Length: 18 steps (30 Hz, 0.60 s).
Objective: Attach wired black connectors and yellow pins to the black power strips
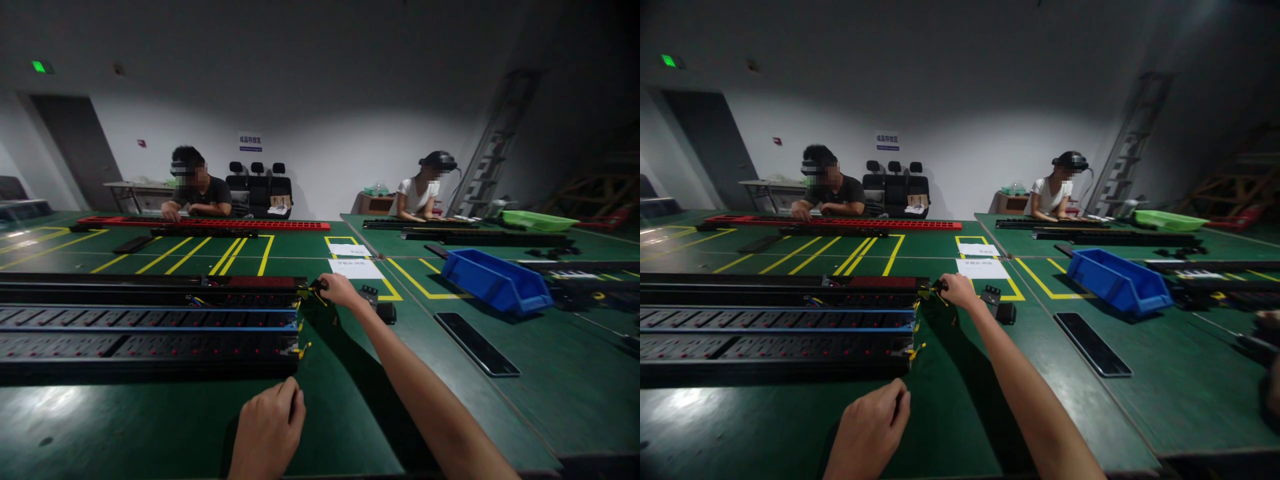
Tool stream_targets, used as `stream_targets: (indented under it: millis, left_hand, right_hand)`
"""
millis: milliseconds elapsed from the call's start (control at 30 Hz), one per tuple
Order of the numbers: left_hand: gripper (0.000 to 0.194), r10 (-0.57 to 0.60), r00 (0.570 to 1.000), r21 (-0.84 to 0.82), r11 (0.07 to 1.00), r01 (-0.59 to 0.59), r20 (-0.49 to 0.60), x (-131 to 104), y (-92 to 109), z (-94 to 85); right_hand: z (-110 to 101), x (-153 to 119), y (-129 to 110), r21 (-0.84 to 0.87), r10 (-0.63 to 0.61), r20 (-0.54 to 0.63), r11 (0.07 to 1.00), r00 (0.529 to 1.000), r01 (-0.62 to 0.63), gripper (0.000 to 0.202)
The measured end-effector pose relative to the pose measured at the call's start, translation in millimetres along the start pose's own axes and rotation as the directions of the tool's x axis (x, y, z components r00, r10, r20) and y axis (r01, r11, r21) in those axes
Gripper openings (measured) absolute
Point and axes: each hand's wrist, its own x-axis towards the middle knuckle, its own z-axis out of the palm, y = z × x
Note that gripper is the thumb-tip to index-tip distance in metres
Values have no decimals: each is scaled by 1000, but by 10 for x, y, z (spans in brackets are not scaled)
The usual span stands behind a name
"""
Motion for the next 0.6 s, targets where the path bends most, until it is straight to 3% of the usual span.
stream_targets:
  millis: [200, 600]
  left_hand:
    - [25, -2, 1000, -17, 1000, 2, 4, -7, -10, 23]
    - [25, 1, 1000, -4, 1000, -1, -14, 7, -13, 30]
  right_hand:
    - [-20, -29, 3, -41, -89, 29, 995, 996, 90, 31]
    - [134, 8, 95, 182, -76, -8, 980, 997, 76, 35]
